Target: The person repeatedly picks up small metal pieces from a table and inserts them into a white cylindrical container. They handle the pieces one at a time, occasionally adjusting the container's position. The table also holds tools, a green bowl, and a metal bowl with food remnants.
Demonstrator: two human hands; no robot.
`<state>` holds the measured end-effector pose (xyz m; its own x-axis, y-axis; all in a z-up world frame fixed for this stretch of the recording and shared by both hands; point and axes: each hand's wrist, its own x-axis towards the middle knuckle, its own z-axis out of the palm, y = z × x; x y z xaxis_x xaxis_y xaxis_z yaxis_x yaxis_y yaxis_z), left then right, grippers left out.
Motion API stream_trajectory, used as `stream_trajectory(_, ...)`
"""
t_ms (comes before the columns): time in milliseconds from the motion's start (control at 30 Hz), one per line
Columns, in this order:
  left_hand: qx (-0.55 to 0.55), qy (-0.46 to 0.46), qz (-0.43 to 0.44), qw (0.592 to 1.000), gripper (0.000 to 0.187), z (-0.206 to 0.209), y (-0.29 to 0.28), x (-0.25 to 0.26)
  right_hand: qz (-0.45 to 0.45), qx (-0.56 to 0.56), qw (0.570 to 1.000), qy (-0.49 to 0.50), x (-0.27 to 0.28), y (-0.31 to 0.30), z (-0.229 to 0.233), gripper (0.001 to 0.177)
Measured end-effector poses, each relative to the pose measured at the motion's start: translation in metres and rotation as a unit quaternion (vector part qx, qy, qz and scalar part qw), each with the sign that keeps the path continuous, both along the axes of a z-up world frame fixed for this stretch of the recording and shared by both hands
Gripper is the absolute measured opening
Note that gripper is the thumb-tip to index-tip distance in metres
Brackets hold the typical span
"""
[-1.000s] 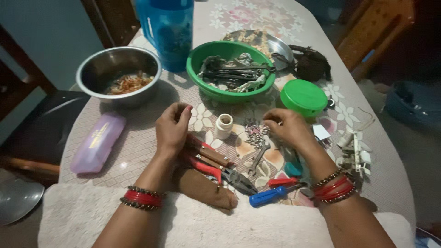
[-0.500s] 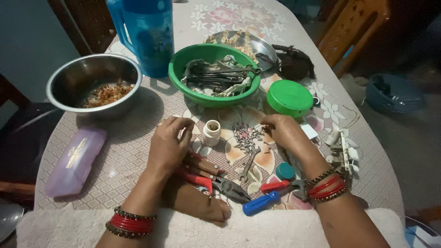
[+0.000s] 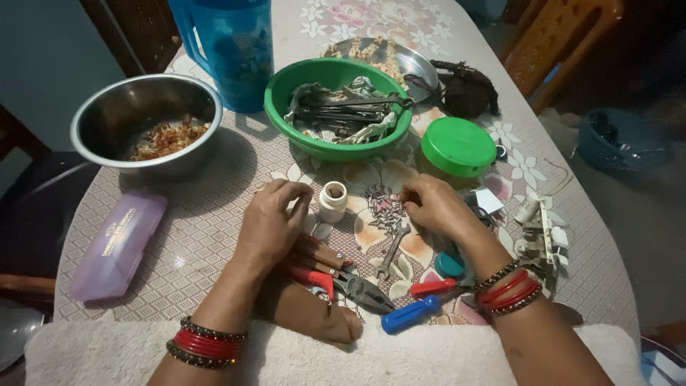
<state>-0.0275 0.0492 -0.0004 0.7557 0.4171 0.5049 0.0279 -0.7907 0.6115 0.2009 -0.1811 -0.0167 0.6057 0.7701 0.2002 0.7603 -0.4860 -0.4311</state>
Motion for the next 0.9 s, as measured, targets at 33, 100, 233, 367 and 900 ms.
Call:
stream_trajectory(33,0.003,0.003,0.001,1.000,0.017,0.000,0.000,0.000,-0.003,0.008,1.000,0.015,0.000,0.002,-0.001,0.023)
stream_trajectory(100,0.008,0.009,0.004,1.000,0.017,0.000,-0.001,0.002,-0.010,0.025,0.999,0.042,-0.002,0.004,0.001,0.025)
stream_trajectory(233,-0.009,0.025,0.002,1.000,0.018,-0.002,0.000,0.002,-0.035,0.039,0.997,0.062,-0.014,0.008,0.017,0.021)
stream_trajectory(367,0.009,0.005,-0.016,1.000,0.025,-0.003,0.000,0.000,-0.035,0.148,0.974,0.166,-0.038,0.019,0.038,0.018)
stream_trajectory(900,0.058,0.006,-0.029,0.998,0.035,-0.003,-0.001,0.001,0.068,0.229,0.970,0.038,-0.064,0.047,0.039,0.017)
